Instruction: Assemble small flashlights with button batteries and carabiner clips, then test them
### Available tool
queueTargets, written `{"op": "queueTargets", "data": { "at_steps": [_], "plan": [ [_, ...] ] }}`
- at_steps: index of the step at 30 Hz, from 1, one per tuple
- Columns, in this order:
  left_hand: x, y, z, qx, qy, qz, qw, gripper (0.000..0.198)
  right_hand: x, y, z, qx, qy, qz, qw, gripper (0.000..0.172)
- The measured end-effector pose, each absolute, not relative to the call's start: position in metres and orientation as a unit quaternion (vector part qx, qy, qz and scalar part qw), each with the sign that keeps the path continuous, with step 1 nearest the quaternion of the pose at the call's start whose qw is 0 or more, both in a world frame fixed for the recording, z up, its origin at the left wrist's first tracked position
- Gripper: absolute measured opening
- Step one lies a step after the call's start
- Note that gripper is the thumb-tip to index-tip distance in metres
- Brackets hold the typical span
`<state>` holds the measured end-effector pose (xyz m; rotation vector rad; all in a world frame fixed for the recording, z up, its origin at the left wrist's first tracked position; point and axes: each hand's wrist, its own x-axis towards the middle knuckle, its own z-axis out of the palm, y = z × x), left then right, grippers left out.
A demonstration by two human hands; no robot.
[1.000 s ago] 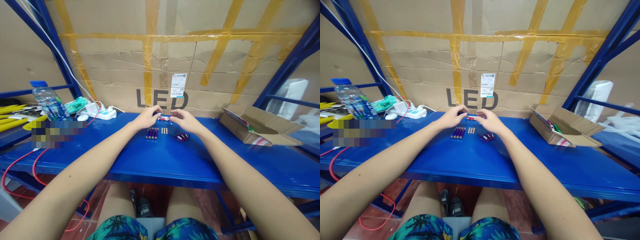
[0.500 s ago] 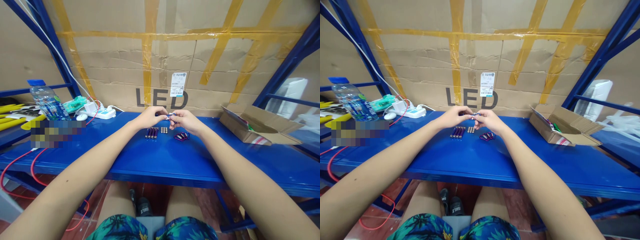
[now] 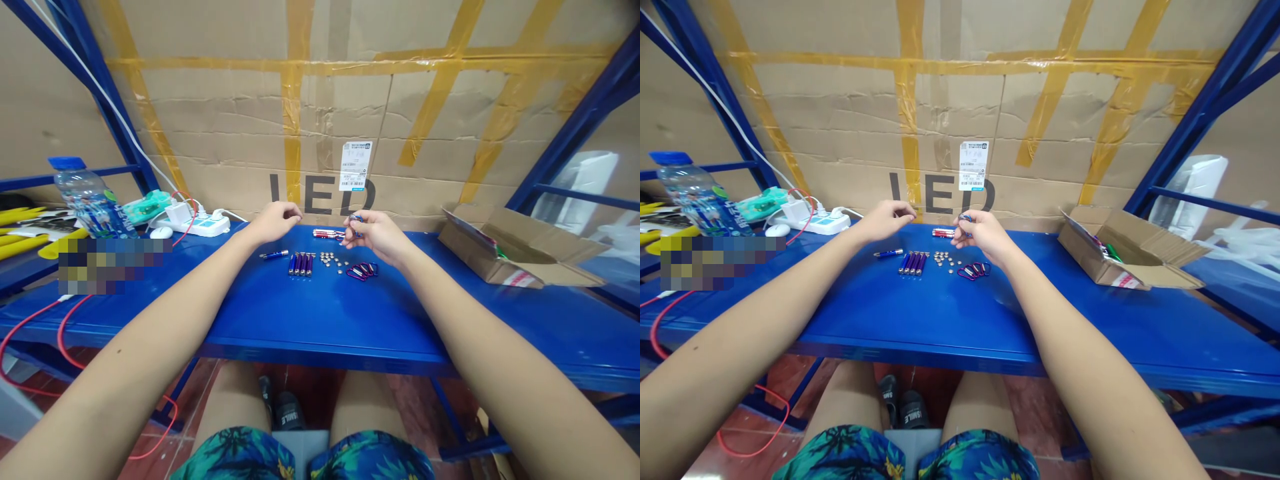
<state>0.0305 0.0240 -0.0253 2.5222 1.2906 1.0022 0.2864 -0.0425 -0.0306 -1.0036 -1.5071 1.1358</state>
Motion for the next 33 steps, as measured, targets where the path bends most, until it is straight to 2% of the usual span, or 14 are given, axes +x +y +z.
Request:
{"op": "queueTargets", "data": {
  "at_steps": [6, 11, 15, 19, 22, 27, 33],
  "plan": [
    [0.006, 0.033, -0.020, 0.856, 0.485, 0.164, 0.068, 0.020, 0.288, -0.041, -0.033, -0.432, -0.632, 0.477, 0.432, 0.014],
    [-0.003, 0.034, -0.020, 0.824, 0.549, 0.034, 0.137, 0.028, 0.289, -0.039, -0.035, -0.431, -0.646, 0.475, 0.415, 0.012],
    [-0.003, 0.033, -0.024, 0.811, 0.553, 0.028, 0.190, 0.030, 0.289, -0.040, -0.034, -0.437, -0.655, 0.474, 0.394, 0.009],
    [0.002, 0.036, -0.030, 0.832, 0.528, 0.028, 0.170, 0.019, 0.288, -0.043, -0.032, -0.457, -0.661, 0.465, 0.372, 0.012],
    [0.003, 0.040, -0.034, 0.843, 0.514, 0.082, 0.137, 0.015, 0.289, -0.043, -0.032, -0.466, -0.662, 0.458, 0.367, 0.013],
    [0.002, 0.045, -0.038, 0.833, 0.500, 0.200, 0.127, 0.021, 0.292, -0.039, -0.033, -0.479, -0.661, 0.442, 0.373, 0.012],
    [0.016, 0.045, -0.054, 0.861, 0.461, 0.177, 0.124, 0.021, 0.297, -0.031, -0.039, -0.561, -0.688, 0.318, 0.334, 0.010]
  ]
}}
